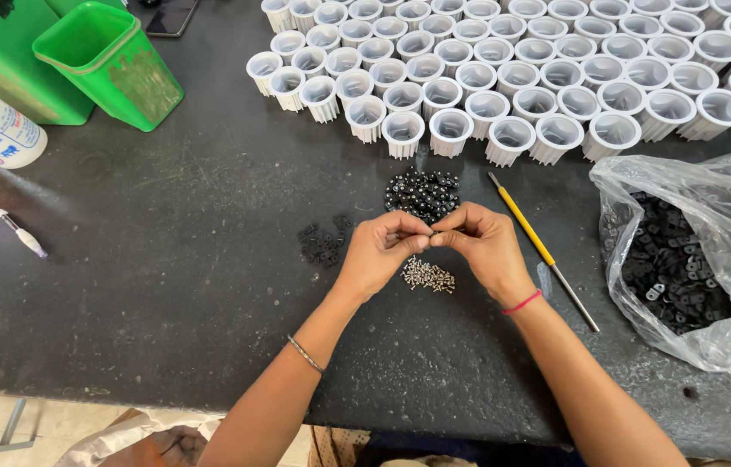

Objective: The person sits at a workbench assembling small black plastic components. They pick up black pieces one at a time, press and fit them together by hand, and use a yellow-handled awl-like tool to help seat the parts, placing finished pieces with a growing pile of completed assemblies.

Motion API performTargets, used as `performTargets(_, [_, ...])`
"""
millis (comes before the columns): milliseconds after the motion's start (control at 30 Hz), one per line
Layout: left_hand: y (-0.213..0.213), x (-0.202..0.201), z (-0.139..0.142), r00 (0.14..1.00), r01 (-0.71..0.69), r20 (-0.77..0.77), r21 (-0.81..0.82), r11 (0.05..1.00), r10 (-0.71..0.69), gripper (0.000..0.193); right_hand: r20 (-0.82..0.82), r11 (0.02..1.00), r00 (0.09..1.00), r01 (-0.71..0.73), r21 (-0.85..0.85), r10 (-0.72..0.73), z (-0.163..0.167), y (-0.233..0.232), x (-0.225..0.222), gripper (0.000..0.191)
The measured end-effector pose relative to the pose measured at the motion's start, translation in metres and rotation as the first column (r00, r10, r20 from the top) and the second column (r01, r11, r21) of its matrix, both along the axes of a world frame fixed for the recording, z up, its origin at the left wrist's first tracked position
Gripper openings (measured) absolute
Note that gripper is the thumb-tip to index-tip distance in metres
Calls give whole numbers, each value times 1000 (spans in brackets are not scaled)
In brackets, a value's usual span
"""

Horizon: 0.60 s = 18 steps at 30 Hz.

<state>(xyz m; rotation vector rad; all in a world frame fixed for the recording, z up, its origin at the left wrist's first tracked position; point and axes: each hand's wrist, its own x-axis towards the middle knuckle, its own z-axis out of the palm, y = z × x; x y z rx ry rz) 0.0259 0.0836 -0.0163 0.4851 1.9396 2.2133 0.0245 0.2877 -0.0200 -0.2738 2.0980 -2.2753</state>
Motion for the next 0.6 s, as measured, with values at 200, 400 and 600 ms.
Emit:
performTargets(200, [3, 3, 7, 1000, 20, 8, 56, 998, -20, 15, 55, 995, 998, -11, -100, 17, -2, 3, -2, 10])
performTargets(400, [4, 8, 28, 976, -102, -201, -108, 989, 79, 33, 231, 873, 941, -114, -475, 248, 0, 7, -2, 7])
performTargets(600, [4, 12, 32, 924, -149, -371, -113, 982, 98, 24, 273, 815, 871, -213, -538, 408, 11, 6, 4, 12])
